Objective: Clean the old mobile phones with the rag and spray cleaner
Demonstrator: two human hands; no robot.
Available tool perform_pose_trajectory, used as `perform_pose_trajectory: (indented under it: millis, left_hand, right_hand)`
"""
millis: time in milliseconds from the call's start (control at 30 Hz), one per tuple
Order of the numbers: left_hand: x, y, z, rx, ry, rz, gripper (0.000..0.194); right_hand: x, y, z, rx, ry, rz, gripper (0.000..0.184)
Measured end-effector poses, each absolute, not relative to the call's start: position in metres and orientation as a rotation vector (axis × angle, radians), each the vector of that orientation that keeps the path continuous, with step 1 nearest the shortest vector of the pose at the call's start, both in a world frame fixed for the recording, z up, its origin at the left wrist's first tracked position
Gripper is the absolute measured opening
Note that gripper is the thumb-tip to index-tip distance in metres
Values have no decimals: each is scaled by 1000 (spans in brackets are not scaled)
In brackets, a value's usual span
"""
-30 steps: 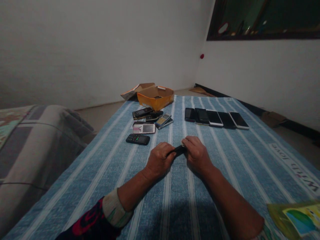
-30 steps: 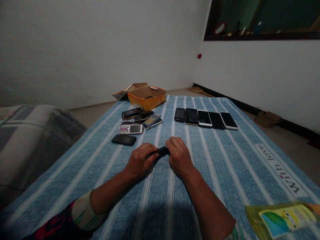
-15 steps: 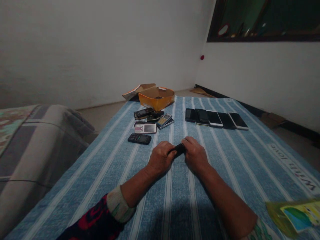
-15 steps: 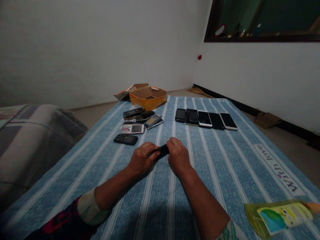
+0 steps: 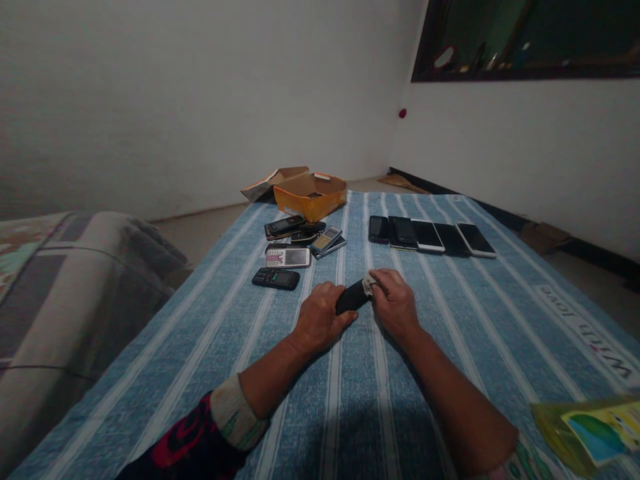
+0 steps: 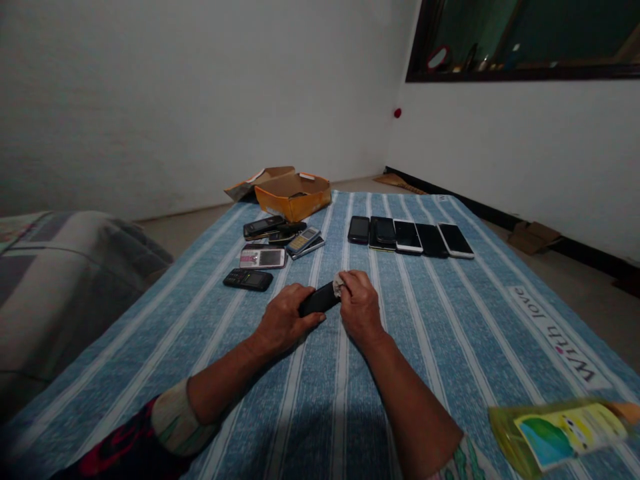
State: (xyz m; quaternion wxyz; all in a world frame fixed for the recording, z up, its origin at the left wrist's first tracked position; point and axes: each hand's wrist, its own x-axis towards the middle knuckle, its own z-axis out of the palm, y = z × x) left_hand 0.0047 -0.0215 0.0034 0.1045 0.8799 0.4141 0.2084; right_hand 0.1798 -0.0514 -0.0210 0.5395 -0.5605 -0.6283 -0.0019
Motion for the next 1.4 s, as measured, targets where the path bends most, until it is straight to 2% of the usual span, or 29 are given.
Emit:
perform_pose_trajectory:
  millis: [67, 200, 333, 500, 700, 867, 1033, 1133, 1267, 1400]
  left_hand:
    - [6, -22, 3, 2611, 1270, 571, 38]
    - [9, -22, 1, 2622, 1308, 557, 29]
    - [10, -22, 2, 2596, 1311, 567, 25]
    - [11, -23, 4, 2569, 1348, 545, 23]
    - [10, -22, 4, 2579, 1292, 590, 14]
    - [10, -20, 2, 2558, 1295, 601, 23]
    - [9, -20, 0, 2580, 1295, 626, 18]
    - [9, -21, 2, 2564, 1287, 625, 19]
    - [10, -22, 4, 2555, 1308, 610, 26]
    - [9, -23, 4, 2555, 1290, 629, 30]
  right_hand:
    - [177, -53, -20, -1322, -1562, 29, 33]
    - [165, -60, -15, -1324, -1850, 11, 40]
    - [161, -62, -13, -1402, -2084, -92, 30]
    - [168, -60, -15, -1544, -2011, -192, 29]
    - [153, -64, -17, -1385, -2110, -299, 20]
    - [156, -62, -20, -1551, -2023, -371, 18]
    - [150, -66, -22, -1431, -2078, -376, 22]
    - [154, -64, -21, -1521, -2046, -358, 24]
    - [181, -58, -23, -1724, -1817, -211, 35]
    - [201, -52, -25, -1608, -1540, -107, 43]
